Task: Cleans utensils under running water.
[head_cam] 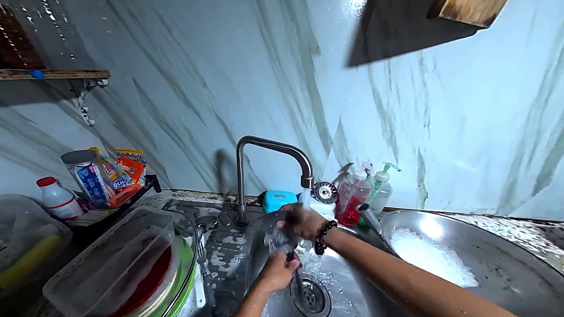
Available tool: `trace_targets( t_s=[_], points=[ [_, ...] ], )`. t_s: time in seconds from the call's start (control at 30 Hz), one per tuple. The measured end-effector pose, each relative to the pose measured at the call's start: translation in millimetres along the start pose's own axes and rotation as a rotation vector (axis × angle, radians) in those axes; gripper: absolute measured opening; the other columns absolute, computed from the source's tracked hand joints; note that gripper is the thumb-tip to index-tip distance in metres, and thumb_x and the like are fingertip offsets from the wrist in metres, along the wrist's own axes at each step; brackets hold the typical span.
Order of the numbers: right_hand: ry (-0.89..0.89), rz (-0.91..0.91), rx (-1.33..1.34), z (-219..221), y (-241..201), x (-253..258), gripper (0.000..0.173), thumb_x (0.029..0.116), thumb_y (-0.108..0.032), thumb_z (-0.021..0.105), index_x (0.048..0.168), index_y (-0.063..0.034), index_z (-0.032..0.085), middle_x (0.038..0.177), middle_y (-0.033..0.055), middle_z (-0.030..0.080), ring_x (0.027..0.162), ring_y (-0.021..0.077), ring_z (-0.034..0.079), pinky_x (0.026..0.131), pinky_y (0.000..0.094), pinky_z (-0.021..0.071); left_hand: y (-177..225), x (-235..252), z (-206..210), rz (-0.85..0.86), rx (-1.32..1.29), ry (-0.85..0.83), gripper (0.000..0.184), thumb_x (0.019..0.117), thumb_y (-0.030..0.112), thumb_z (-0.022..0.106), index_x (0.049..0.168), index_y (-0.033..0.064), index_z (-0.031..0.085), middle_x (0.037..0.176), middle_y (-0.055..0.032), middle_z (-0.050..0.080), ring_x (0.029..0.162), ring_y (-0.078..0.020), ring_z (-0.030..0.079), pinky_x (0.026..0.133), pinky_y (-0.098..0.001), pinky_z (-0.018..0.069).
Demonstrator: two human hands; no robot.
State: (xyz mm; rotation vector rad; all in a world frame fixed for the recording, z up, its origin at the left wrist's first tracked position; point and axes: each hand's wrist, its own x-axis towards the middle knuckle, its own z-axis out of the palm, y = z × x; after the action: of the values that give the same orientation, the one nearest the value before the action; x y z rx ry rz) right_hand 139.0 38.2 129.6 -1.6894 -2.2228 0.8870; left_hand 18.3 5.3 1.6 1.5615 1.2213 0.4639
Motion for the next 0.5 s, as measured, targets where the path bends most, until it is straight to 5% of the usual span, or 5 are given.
trace_targets(
  t_s=[0.07, 0.2, 0.3, 0.4, 0.5],
  points=[
    [0.008, -0.024, -0.007, -7.0, -2.8, -0.6, 0.028, 0.1027, -0.011, 0.062, 0.126, 0.0049, 0.063, 0.115, 0.0233, 0.067, 0.107, 0.0315, 0.065, 0.101, 0.0459, 0.0488, -2.1, -3.1, -1.0, -0.033, -0.048, -0.033, 0.038, 0.1089, 0.020, 0.049, 0.132, -0.0094, 0.054, 0.129, -0.0276, 0.058, 0.119, -0.0350, 0.061, 0.103, -0.0496, 0.0506],
    [0.376, -0.120, 0.484, 0.7, 16.9, -1.4, 0.025, 0.0955, -0.004, 0.069, 0.120, -0.0003, 0.066, 0.094, 0.0122, 0.069, 0.077, 0.0169, 0.064, 0.071, 0.0354, 0.0544, -14.5, 2.6, 2.5, 0.000, 0.032, -0.143, 0.031, 0.1085, 0.012, 0.046, 0.133, -0.0053, 0.054, 0.126, -0.0215, 0.062, 0.111, -0.0298, 0.063, 0.095, -0.0458, 0.0527],
    [0.355, -0.017, 0.808, 28.5, 22.3, -8.0, 0.036, 0.0958, -0.004, 0.069, 0.129, 0.0031, 0.058, 0.106, 0.0143, 0.069, 0.090, 0.0175, 0.069, 0.083, 0.0353, 0.0587, -4.9, 1.8, 2.8, 0.025, 0.044, -0.136, 0.030, 0.1083, 0.011, 0.047, 0.132, -0.0065, 0.054, 0.125, -0.0230, 0.062, 0.111, -0.0305, 0.064, 0.096, -0.0459, 0.0530],
    [0.074, -0.081, 0.423, 46.2, 40.8, -7.8, 0.035, 0.1000, -0.011, 0.063, 0.129, 0.0087, 0.060, 0.119, 0.0184, 0.069, 0.110, 0.0206, 0.067, 0.103, 0.0363, 0.0513, 3.3, -2.6, 0.9, 0.064, 0.125, -0.117, 0.032, 0.1086, 0.015, 0.048, 0.128, -0.0097, 0.057, 0.123, -0.0266, 0.062, 0.111, -0.0324, 0.064, 0.100, -0.0453, 0.0505],
    [-0.040, -0.108, 0.245, 45.0, 42.2, -9.2, 0.025, 0.1042, -0.011, 0.055, 0.119, 0.0070, 0.063, 0.111, 0.0179, 0.069, 0.104, 0.0221, 0.066, 0.099, 0.0390, 0.0509, 2.7, -10.1, -14.4, 0.127, 0.269, -0.037, 0.037, 0.1055, 0.016, 0.054, 0.130, -0.0119, 0.058, 0.128, -0.0301, 0.061, 0.122, -0.0373, 0.059, 0.109, -0.0479, 0.0434]
  ],
)
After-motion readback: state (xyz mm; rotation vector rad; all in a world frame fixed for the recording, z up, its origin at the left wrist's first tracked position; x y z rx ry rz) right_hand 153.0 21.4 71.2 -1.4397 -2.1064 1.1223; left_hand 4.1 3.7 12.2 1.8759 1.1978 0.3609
